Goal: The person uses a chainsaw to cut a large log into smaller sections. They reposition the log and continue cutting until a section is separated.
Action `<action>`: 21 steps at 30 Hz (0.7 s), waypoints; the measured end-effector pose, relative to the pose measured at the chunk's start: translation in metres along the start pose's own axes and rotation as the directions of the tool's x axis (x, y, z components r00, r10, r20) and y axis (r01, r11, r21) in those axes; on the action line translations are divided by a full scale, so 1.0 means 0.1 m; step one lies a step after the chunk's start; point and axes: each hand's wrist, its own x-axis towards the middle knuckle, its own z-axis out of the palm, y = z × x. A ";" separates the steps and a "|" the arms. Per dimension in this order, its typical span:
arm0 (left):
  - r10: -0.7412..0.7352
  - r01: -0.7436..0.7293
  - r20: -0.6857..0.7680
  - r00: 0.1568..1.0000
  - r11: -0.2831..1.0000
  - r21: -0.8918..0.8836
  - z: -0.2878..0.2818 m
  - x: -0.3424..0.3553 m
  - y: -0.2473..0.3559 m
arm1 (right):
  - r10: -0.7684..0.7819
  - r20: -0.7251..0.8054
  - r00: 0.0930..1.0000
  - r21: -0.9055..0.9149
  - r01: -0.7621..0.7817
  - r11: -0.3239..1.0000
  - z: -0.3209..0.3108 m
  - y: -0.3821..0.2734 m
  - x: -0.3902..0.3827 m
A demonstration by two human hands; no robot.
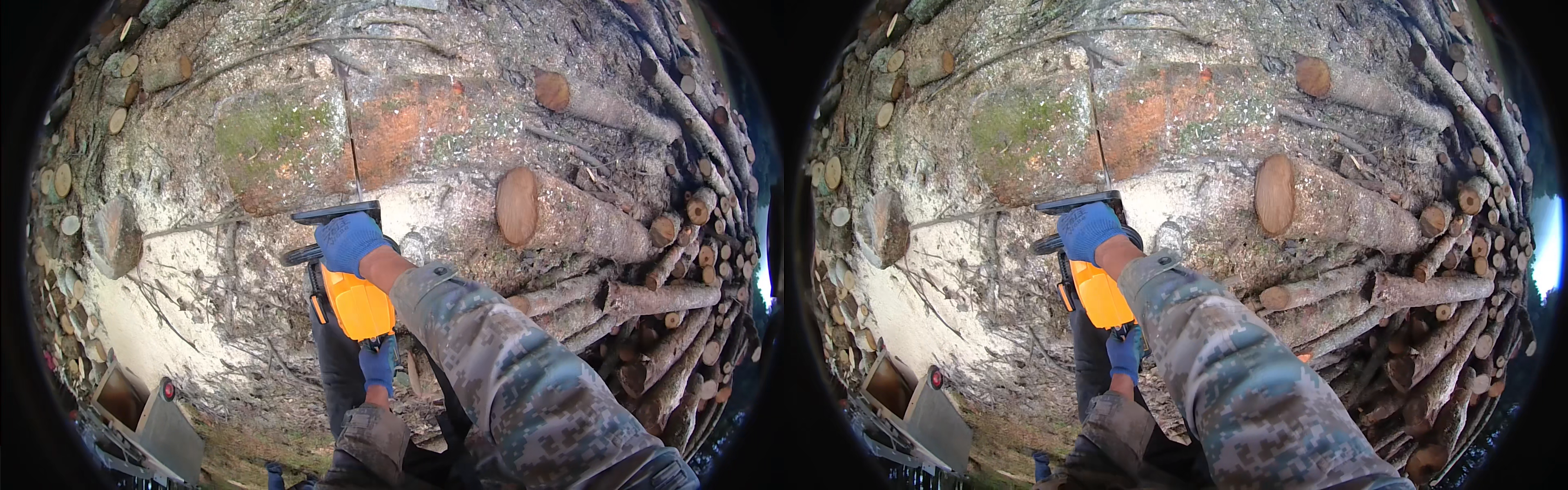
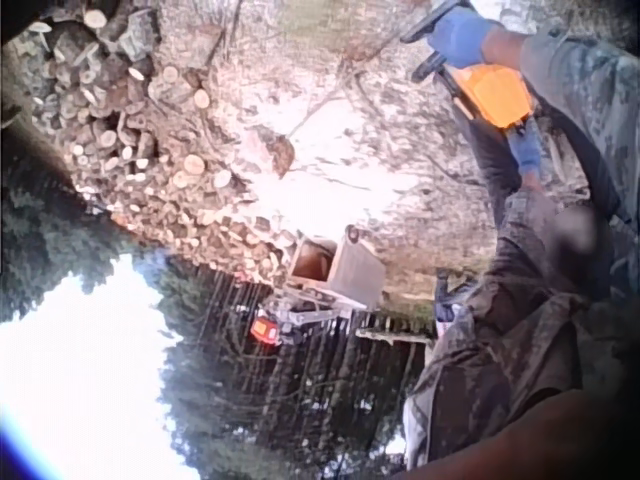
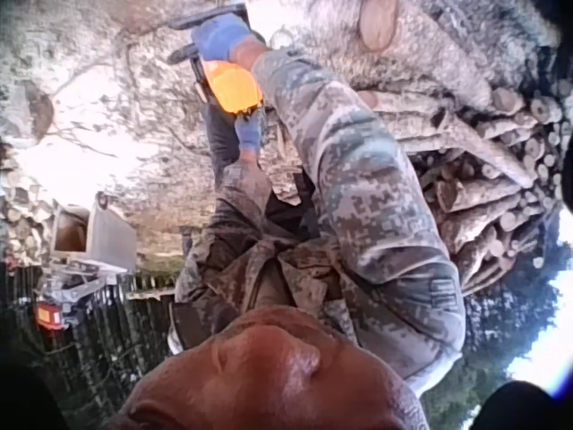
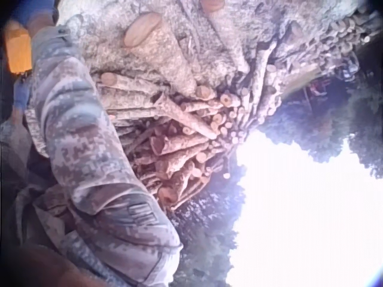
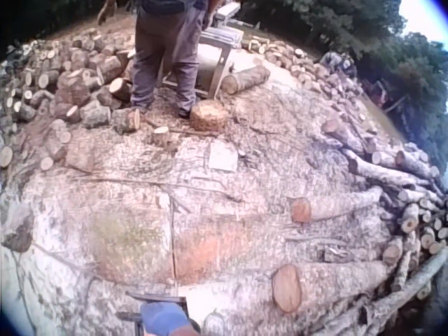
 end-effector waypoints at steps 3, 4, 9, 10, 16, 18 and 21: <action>-0.111 0.112 -0.021 0.994 0.992 0.062 -0.05 0.15 -0.12 | -0.025 -0.009 1.000 -0.007 0.025 1.000 0.29 0.02 0.01; -0.095 0.099 -0.036 0.995 0.989 0.111 -0.07 0.25 -0.22 | -0.027 -0.018 0.999 -0.014 0.027 1.000 0.38 0.04 0.01; -0.050 0.048 0.076 0.996 0.999 0.025 -0.10 0.72 -0.59 | 0.028 -0.124 0.992 0.030 -0.024 0.999 0.78 0.14 0.06; -0.046 0.044 0.068 0.997 0.999 0.030 -0.14 0.80 -0.69 | 0.017 -0.127 0.992 0.057 -0.010 0.998 0.82 0.13 0.07; 0.002 -0.009 0.115 0.993 0.998 0.067 -0.11 1.17 -0.76 | 0.038 0.043 0.998 0.053 -0.041 0.998 0.94 0.19 0.17; 0.172 -0.190 0.103 0.980 0.962 0.196 -0.08 1.27 -0.74 | 0.034 0.013 0.999 0.025 -0.034 0.999 0.99 0.20 0.19; 0.123 -0.214 0.302 0.945 0.933 0.289 -0.16 1.50 -0.79 | 0.014 -0.145 0.989 -0.029 -0.018 0.999 1.15 0.21 0.18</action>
